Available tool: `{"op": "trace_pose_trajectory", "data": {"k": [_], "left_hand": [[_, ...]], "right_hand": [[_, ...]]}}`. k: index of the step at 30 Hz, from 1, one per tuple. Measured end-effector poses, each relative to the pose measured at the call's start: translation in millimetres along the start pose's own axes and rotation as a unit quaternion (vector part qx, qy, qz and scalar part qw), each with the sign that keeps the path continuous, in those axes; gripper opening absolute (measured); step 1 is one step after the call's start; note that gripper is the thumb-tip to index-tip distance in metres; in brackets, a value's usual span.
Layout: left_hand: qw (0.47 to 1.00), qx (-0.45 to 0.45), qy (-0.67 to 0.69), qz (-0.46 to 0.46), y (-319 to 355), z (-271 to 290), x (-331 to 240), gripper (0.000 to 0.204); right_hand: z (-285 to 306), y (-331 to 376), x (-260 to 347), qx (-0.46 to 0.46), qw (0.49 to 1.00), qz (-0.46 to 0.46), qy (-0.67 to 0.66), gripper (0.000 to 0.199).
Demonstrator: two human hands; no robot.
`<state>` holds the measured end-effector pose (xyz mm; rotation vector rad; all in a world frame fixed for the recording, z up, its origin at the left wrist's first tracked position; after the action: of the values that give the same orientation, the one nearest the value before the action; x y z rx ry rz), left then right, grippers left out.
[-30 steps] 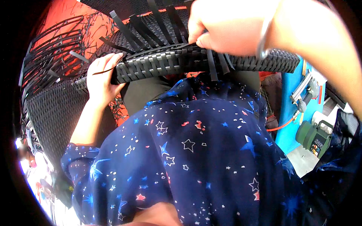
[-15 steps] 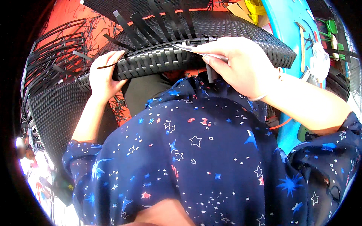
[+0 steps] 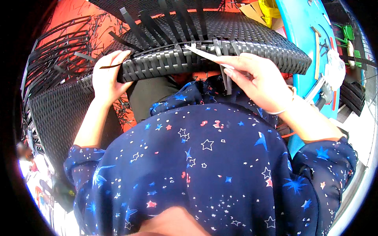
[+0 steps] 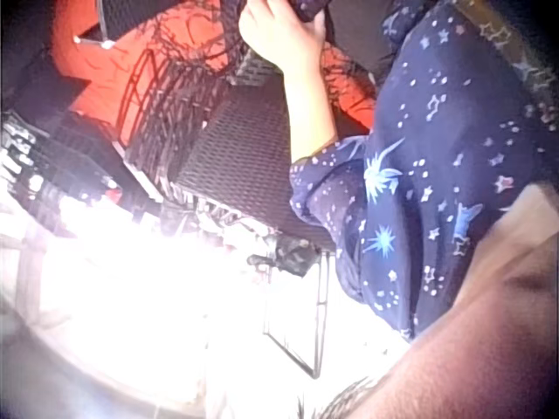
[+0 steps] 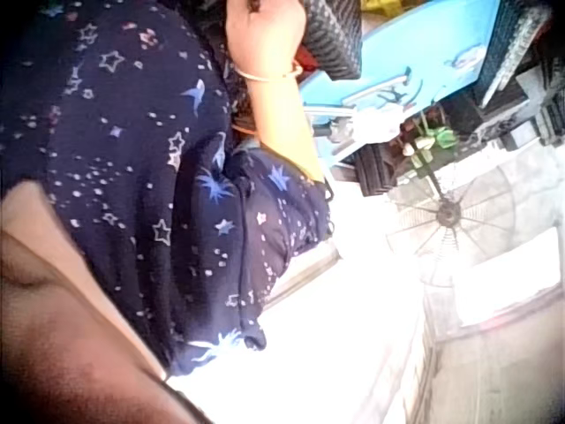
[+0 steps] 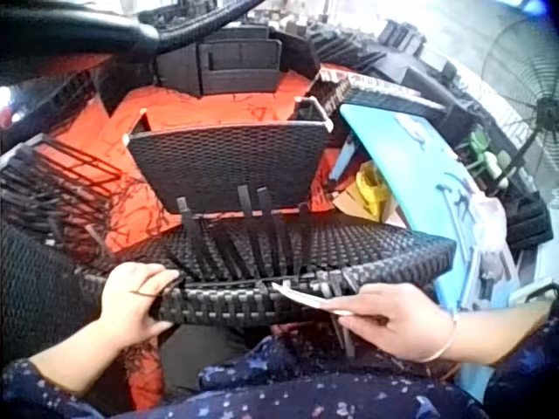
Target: The person is weaving black plastic strips into the frame of a wicker chair. They hold the chair frame on their lap and use their hands to interlace the strips through the vertical supports. The person briefly handles a green bottle and a dark cloth before resuming the weaving task.
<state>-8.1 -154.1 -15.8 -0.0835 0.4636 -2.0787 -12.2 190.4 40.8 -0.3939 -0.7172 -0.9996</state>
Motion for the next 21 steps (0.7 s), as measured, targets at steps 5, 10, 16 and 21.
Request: {"op": "trace_pose_trajectory", "data": {"k": [5, 10, 16, 21], "left_hand": [[1.0, -0.004, 0.001, -0.002, -4.7, -0.3, -0.6, 0.082], [1.0, -0.007, 0.003, 0.001, -0.3, 3.5, 1.6, 0.083], [1.0, -0.009, 0.004, 0.007, -0.7, 6.2, 0.7, 0.083], [1.0, -0.004, 0.006, 0.019, 5.1, 5.0, 3.3, 0.085]], "right_hand": [[21.6, -26.9, 6.6, 0.105, 0.993, -0.045, -0.032, 0.028], [8.9, -42.5, 18.6, 0.142, 0.99, 0.017, -0.022, 0.027], [-8.5, -24.9, 52.4, 0.193, 0.963, 0.187, 0.003, 0.037], [19.8, -45.6, 41.1, 0.137, 0.984, 0.058, 0.093, 0.029]]}}
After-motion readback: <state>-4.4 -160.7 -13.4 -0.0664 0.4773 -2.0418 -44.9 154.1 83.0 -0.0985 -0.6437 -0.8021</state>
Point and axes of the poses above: each hand's wrist, its own y-axis away from the middle knuckle, its own z-axis out of the back of the hand, x = y × z, the point moved 5 cm from there along -y, towards the middle knuckle, and after that the axes turned 6 degrees about -x, right-handed, at the moved point
